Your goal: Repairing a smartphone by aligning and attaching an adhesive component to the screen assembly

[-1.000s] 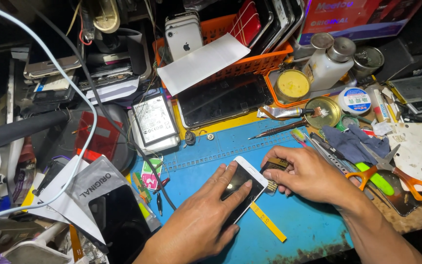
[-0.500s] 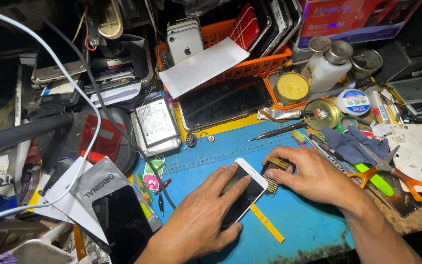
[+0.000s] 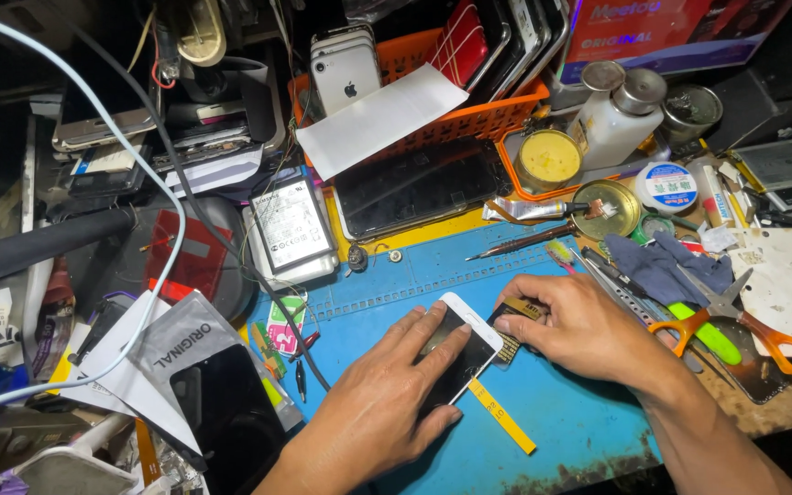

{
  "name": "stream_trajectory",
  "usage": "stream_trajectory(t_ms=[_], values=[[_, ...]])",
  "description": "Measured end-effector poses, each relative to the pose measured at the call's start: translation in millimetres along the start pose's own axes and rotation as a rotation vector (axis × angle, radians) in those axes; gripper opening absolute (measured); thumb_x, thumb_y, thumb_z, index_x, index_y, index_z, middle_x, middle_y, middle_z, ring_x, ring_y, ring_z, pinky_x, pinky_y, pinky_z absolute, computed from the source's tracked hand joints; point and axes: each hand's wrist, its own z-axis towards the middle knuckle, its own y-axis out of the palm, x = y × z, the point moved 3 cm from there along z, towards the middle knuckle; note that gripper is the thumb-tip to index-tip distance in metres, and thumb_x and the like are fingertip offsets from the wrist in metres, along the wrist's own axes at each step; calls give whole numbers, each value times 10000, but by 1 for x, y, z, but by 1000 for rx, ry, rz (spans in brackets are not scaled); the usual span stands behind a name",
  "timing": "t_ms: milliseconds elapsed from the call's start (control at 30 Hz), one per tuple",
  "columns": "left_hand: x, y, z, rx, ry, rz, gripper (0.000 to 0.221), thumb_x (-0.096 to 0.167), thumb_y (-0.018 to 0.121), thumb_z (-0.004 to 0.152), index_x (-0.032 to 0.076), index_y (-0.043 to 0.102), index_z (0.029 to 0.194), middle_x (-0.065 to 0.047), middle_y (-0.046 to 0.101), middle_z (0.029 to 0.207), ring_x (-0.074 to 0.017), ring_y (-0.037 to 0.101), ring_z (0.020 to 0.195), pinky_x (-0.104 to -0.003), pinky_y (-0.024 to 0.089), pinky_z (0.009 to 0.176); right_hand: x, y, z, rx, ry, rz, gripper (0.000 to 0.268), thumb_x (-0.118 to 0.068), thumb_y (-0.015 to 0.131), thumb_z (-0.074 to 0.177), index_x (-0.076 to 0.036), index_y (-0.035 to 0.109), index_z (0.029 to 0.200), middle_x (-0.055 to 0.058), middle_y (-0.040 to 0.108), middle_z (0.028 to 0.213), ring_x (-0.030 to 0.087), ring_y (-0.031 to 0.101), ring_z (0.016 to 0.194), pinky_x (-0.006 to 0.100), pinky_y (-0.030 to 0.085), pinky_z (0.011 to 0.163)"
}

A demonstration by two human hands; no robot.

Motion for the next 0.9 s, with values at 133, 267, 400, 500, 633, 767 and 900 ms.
stream_trajectory(t_ms=[133, 267, 400, 500, 633, 767, 900], values=[[0, 0, 0, -3, -8, -1, 837, 327, 805, 847, 88, 413, 1547, -243, 315, 1635, -459, 339, 1454, -545, 404, 1068, 10, 2, 2, -26, -34, 45, 116, -394, 784, 844, -290, 813, 887, -52, 585, 585, 104, 528, 597, 294, 407, 605], [1, -3, 0, -1, -2, -6, 830, 326, 804, 842, 82, 421, 1537, -245, 324, 1623, -449, 348, 1446, -558, 436, 1032, 12, 1, -1, -32, -1, 19, 154, -421, 799, 834, -283, 795, 903, -60, 553, 634, 98, 531, 636, 292, 410, 626], [0, -2, 0, 0, -10, -11, 821, 335, 795, 846, 79, 427, 1534, -244, 323, 1628, -449, 344, 1451, -567, 447, 1020, 0, -10, -25, 212, -38, -151, 328, -533, 707, 831, -302, 713, 1064, -133, 734, 1089, 130, 733, 885, 368, 542, 814], [-2, 1, -2, 26, 5, -1, 834, 339, 815, 831, 80, 436, 1528, -254, 337, 1619, -463, 374, 1428, -553, 415, 1061, 3, 6, -50, 225, -84, -130, 248, -515, 721, 824, -274, 744, 879, -113, 787, 844, 93, 733, 781, 337, 553, 735], [-2, -2, -1, 32, 13, -10, 815, 328, 801, 837, 74, 434, 1520, -253, 353, 1609, -453, 375, 1432, -540, 432, 1048, 10, 42, -74, 243, -275, -117, 416, -599, 867, 695, -348, 738, 1000, -155, 771, 778, 62, 763, 724, 322, 547, 629], [0, -3, -3, 54, 32, -2, 801, 314, 806, 827, 63, 448, 1498, -259, 366, 1597, -444, 389, 1427, -528, 448, 1041, 8, 57, -79, 330, -367, -57, 364, -432, 835, 758, -294, 733, 1078, -127, 756, 800, 78, 749, 777, 301, 565, 687], [0, -2, -2, 36, 12, 4, 814, 323, 806, 832, 80, 432, 1513, -241, 359, 1607, -445, 384, 1434, -544, 472, 1006, 7, 59, -80, 361, -322, 50, 212, -279, 723, 856, -238, 753, 1062, -85, 746, 814, 51, 718, 695, 248, 575, 705]])
